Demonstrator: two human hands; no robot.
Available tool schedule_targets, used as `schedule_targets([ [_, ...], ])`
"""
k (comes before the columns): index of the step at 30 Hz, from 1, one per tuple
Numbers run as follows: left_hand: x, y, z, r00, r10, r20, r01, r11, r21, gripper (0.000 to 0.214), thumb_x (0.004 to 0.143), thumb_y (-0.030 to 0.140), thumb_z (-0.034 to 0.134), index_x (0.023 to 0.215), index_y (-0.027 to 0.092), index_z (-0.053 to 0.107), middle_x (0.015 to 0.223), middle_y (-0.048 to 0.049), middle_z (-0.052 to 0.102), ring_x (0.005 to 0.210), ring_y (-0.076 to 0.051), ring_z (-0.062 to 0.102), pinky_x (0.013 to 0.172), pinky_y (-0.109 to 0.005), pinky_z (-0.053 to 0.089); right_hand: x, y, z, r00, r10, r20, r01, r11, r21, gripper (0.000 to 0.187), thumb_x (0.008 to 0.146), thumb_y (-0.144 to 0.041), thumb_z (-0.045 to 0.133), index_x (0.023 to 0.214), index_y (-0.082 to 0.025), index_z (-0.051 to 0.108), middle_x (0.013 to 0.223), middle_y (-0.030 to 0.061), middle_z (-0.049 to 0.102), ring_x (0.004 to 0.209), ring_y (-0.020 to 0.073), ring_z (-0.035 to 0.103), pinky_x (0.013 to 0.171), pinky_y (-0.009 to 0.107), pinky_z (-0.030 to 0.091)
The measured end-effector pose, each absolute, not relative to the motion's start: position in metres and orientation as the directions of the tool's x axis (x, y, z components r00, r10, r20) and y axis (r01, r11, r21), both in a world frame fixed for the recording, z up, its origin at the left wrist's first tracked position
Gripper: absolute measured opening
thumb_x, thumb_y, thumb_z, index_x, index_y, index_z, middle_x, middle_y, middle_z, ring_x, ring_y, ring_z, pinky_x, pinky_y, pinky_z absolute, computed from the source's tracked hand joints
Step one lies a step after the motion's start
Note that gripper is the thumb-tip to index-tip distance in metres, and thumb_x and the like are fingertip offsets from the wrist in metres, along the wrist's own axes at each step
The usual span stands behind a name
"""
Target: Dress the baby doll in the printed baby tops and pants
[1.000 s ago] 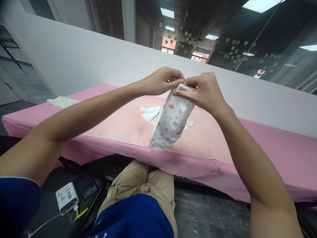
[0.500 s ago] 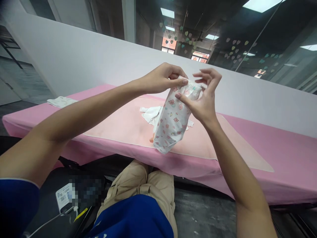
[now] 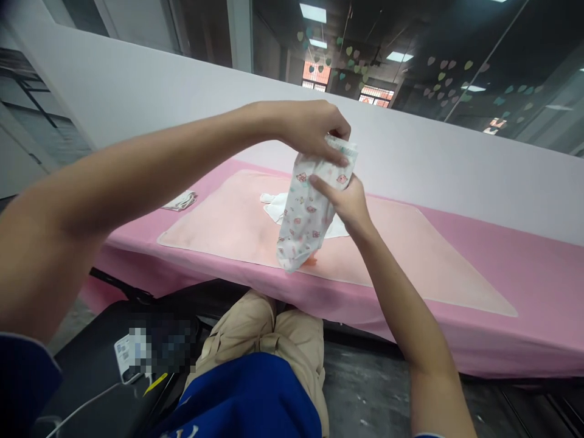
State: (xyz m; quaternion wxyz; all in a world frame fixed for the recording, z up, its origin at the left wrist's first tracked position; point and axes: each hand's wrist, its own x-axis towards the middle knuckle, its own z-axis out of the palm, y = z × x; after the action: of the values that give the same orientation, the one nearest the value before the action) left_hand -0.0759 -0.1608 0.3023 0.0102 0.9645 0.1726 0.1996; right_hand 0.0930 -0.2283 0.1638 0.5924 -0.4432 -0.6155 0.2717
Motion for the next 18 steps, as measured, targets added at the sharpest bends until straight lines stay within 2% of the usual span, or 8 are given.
schedule_targets([
  [3,-0.094,-0.144,0.307,0.825,0.369,0.428,0.385,-0.921,0.052,0.035,0.102,0.049,0.07,0.082,0.023,0.059,0.082,-0.0012,0.059,0.073,-0.014,0.041,0.068,-0.037,0.026,0.087,-0.241,0.115,-0.07,0.95,0.305,0.146,0.312,-0.939,0.069,0.073,-0.059,0.101,0.125,-0.021,0.075,0.137,0.0149,0.08,0.127,0.0339,0.077,0.108,0.049,0.066],
  [7,-0.144,-0.103,0.308,0.674,0.58,0.459,0.602,-0.79,0.115,0.056,0.107,0.069,0.062,0.076,0.024,0.052,0.078,-0.0027,0.055,0.075,-0.014,0.035,0.07,-0.036,0.024,0.068,-0.242,0.044,-0.198,0.979,0.045,0.131,0.072,-0.989,0.069,0.074,-0.056,0.101,0.13,-0.024,0.075,0.14,0.0129,0.078,0.131,0.034,0.075,0.114,0.051,0.063],
  [10,-0.203,-0.066,0.295,0.536,0.733,0.418,0.728,-0.652,0.211,0.057,0.106,0.071,0.062,0.079,0.021,0.056,0.078,-0.0028,0.057,0.079,-0.014,0.034,0.074,-0.035,0.023,0.04,-0.227,0.016,-0.245,0.968,-0.045,0.042,-0.036,-0.998,0.071,0.067,-0.058,0.104,0.123,-0.023,0.076,0.128,0.0111,0.082,0.125,0.0328,0.077,0.115,0.049,0.062],
  [12,-0.254,-0.041,0.276,0.443,0.813,0.378,0.783,-0.556,0.279,0.056,0.105,0.07,0.063,0.084,0.019,0.06,0.084,-0.0021,0.059,0.081,-0.013,0.035,0.076,-0.034,0.023,0.015,-0.212,0.009,-0.326,0.944,-0.053,-0.062,-0.077,-0.995,0.071,0.069,-0.057,0.103,0.126,-0.025,0.075,0.127,0.0086,0.082,0.123,0.0287,0.076,0.113,0.043,0.062],
  [13,-0.282,-0.029,0.264,0.389,0.849,0.357,0.803,-0.502,0.321,0.055,0.104,0.071,0.063,0.087,0.018,0.063,0.089,-0.0019,0.061,0.082,-0.012,0.036,0.076,-0.033,0.024,0.002,-0.203,0.007,-0.366,0.929,-0.059,-0.098,-0.102,-0.99,0.07,0.071,-0.055,0.102,0.128,-0.025,0.075,0.127,0.0074,0.081,0.12,0.0261,0.076,0.11,0.04,0.063],
  [15,-0.342,-0.008,0.234,0.249,0.919,0.306,0.835,-0.363,0.413,0.057,0.097,0.076,0.069,0.094,0.019,0.067,0.095,-0.0006,0.064,0.085,-0.012,0.036,0.077,-0.032,0.025,-0.029,-0.182,0.004,-0.429,0.897,-0.109,-0.111,-0.172,-0.979,0.063,0.075,-0.053,0.101,0.125,-0.024,0.075,0.12,0.0061,0.081,0.105,0.0202,0.075,0.093,0.031,0.064],
  [18,-0.427,0.007,0.185,0.043,0.989,0.142,0.848,-0.112,0.519,0.074,0.074,0.093,0.079,0.093,0.023,0.067,0.076,0.0053,0.062,0.088,-0.013,0.032,0.076,-0.03,0.026,-0.082,-0.143,-0.002,-0.51,0.828,-0.235,-0.011,-0.279,-0.96,0.056,0.069,-0.049,0.105,0.105,-0.018,0.076,0.097,0.0033,0.077,0.075,0.0115,0.061,0.065,0.024,0.053],
])
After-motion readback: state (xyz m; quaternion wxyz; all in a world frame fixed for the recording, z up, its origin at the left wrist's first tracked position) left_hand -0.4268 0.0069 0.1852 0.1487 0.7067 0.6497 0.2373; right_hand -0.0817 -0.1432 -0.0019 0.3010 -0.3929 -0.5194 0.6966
